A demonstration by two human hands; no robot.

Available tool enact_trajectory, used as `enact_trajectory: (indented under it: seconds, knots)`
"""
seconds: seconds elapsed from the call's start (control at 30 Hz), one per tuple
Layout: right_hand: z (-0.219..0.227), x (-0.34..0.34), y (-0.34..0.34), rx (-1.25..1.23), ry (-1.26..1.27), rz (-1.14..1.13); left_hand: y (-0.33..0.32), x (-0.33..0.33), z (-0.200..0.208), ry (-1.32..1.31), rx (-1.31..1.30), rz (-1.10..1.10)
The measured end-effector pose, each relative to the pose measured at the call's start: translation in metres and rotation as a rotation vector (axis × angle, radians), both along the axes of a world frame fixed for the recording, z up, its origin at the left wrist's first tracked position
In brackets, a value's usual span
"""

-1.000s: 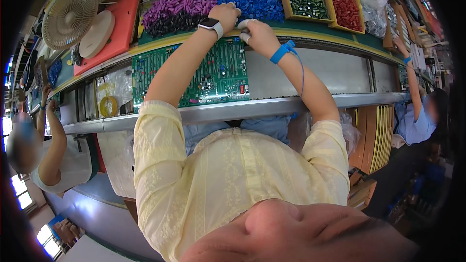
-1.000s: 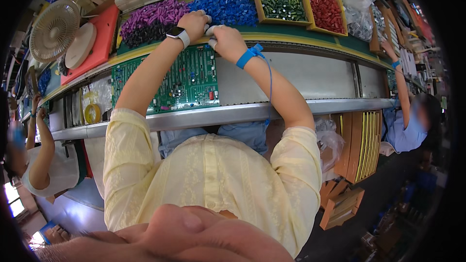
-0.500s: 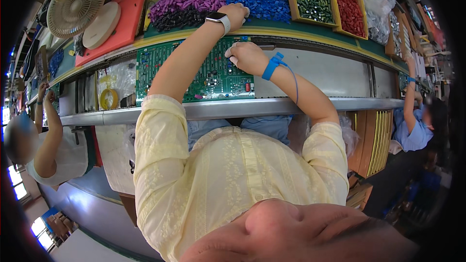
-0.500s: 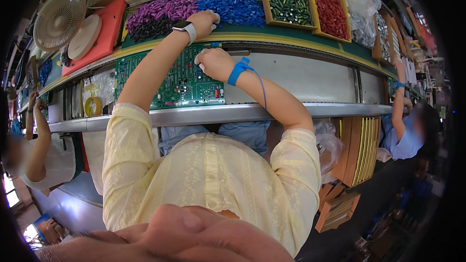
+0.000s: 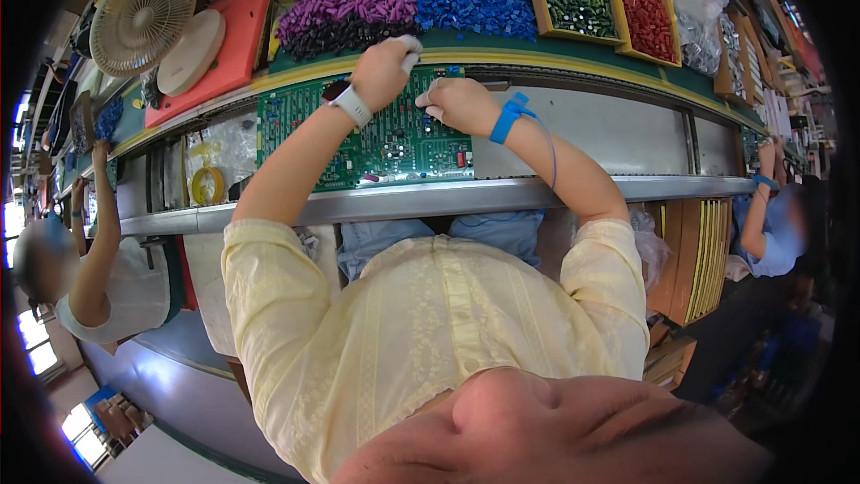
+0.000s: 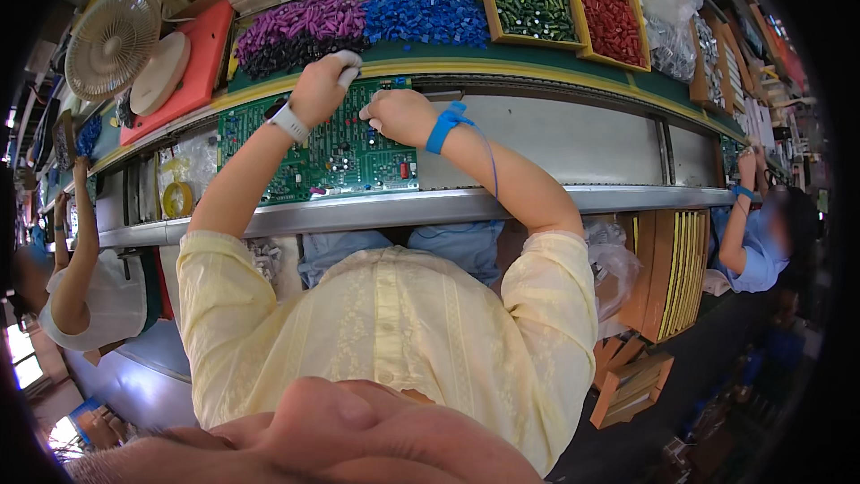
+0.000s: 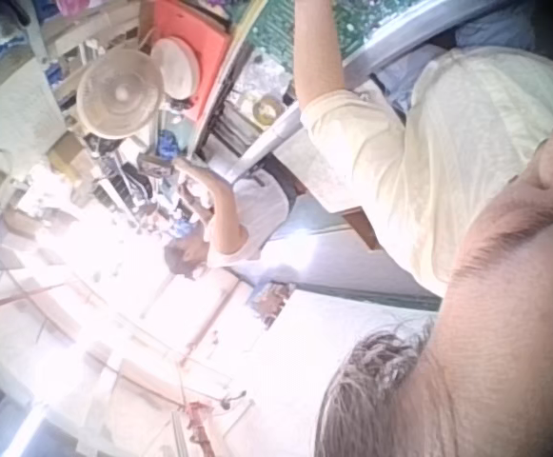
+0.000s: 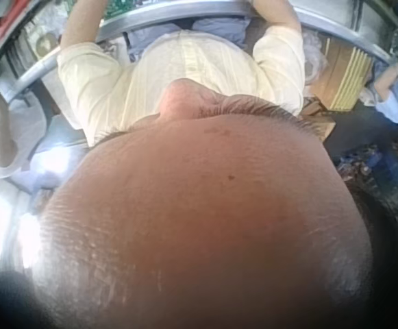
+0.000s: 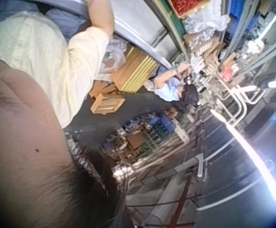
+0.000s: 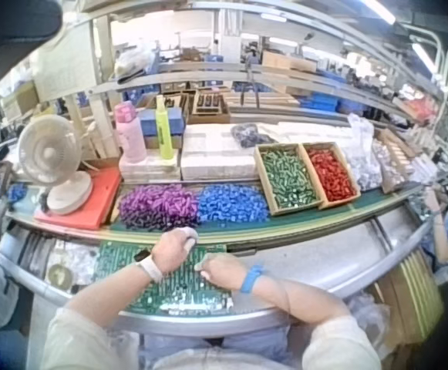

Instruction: Manually assemble electronic components onto printed circuit boards at an assembly line.

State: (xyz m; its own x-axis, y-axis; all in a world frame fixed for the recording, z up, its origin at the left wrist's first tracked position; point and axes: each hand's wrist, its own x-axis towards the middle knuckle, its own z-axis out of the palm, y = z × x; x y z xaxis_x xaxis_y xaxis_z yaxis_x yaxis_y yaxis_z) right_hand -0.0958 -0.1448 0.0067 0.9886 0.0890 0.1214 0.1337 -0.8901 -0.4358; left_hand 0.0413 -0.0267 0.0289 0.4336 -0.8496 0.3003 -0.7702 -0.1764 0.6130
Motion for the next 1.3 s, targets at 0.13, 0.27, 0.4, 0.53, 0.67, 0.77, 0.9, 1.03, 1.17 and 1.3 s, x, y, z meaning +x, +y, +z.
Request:
enact_trajectory:
  seconds: [0.13, 0.27, 0.4, 0.53, 0.67, 0.77, 0.9, 1.03, 1.17, 1.3]
  knots:
    - [0.019, 0.011, -0.031, 0.085, 0.061, -0.078, 0.028, -0.007, -0.003, 0.042, 0.103, -0.029]
    - [0.009, 0.029, -0.067, -0.086, -0.133, -0.408, 0.033, -0.02, -0.008, 0.043, 0.209, -0.101]
    - [-0.016, 0.035, -0.08, -0.175, -0.257, -0.406, 0.031, -0.025, -0.012, -0.127, 0.253, -0.184]
    - [-0.007, 0.034, -0.077, 0.006, -0.172, -0.478, 0.028, -0.026, -0.015, -0.167, 0.293, -0.132]
    - [0.003, 0.028, -0.069, 0.107, -0.086, -0.481, 0.028, -0.029, -0.015, -0.167, 0.291, -0.122]
    - [0.017, 0.021, -0.043, 0.21, -0.088, -0.422, 0.03, -0.031, -0.016, -0.156, 0.266, -0.109]
    - [0.021, 0.016, -0.022, 0.166, -0.088, -0.282, 0.03, -0.033, -0.017, -0.173, 0.257, -0.104]
    - [0.022, 0.017, -0.014, 0.179, 0.025, -0.218, 0.034, -0.036, -0.011, -0.171, 0.286, -0.16]
    - [0.018, 0.024, -0.008, 0.099, 0.186, -0.098, 0.048, -0.026, -0.001, -0.076, 0.185, -0.055]
    - [0.017, 0.032, -0.004, 0.022, 0.285, -0.064, 0.062, -0.016, 0.006, -0.019, 0.15, 0.057]
